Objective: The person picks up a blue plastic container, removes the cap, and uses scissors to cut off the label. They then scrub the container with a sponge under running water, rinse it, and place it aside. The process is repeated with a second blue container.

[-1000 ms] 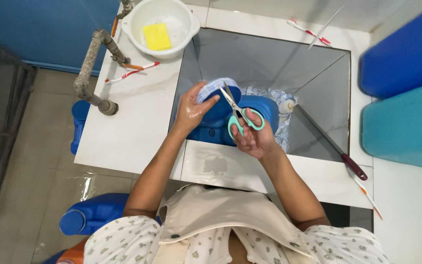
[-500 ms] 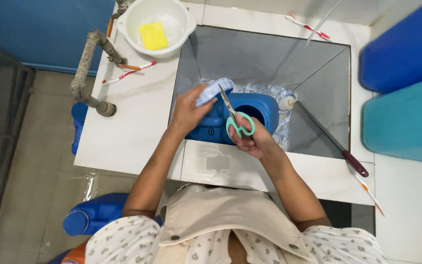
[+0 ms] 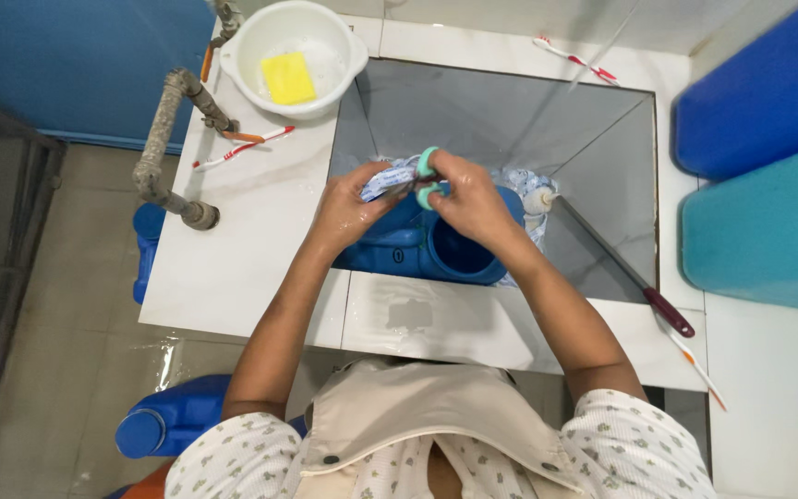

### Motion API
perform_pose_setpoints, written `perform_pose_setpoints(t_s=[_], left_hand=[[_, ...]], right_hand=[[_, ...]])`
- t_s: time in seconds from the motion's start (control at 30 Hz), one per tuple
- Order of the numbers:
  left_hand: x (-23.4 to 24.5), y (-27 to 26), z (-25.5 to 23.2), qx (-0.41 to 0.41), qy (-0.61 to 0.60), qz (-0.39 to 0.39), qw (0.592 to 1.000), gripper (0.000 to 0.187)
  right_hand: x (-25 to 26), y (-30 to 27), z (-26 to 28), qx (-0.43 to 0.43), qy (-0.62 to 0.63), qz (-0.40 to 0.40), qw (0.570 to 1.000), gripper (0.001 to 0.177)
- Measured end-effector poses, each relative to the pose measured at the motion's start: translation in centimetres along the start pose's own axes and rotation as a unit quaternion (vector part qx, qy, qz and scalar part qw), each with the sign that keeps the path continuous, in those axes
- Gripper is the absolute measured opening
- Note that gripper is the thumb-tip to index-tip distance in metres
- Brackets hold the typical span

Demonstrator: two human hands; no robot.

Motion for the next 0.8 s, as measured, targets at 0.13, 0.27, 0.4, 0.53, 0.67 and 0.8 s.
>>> perform_pose_setpoints(t_s=[0.13, 0.27, 0.4, 0.53, 0.67, 0.8], left_hand=[[0.8, -0.6, -0.2, 0.037, 0.085, -0.019, 0.996, 0.037], [1.0, -0.4, 0.6, 0.056, 0.165, -0.037, 0.984, 0.036], [0.9, 0.2, 3.0, -0.042, 0.100, -0.030, 0.994, 0.040], [1.1, -0.6, 5.5, -0.003, 0.003, 0.030, 1.000, 0.032], [0.9, -2.8, 7.9, -0.056, -0.174, -0.006, 0.983, 0.024], [3.5, -3.0, 9.1, -0.072, -0.313, -0.092, 0.942, 0.034]], right_hand=[[-1.4, 1.2, -0.7, 0.016, -0.099, -0.015, 0.995, 0.027], [-1.8, 2.8, -1.8, 0.042, -0.088, -0.065, 0.993, 0.028], [-1.9, 5.2, -3.7, -0.011, 0.034, -0.107, 0.994, 0.026], [-1.8, 8.1, -8.0, -0.010, -0.038, -0.163, 0.986, 0.027], [3.6, 9.5, -18.0, -0.129, -0.087, -0.236, 0.959, 0.024], [4.8, 8.3, -25.7, -0.140, -0.226, -0.188, 0.945, 0.022]])
Point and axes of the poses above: each hand's wrist, its own y-axis towards the middle knuckle, its own x-axis out of the back of the hand, z = x × y, the point moved 1 cm from there along y, towards the middle knuckle, and after that the axes turned 15 degrees about z, right-handed, at the moved point
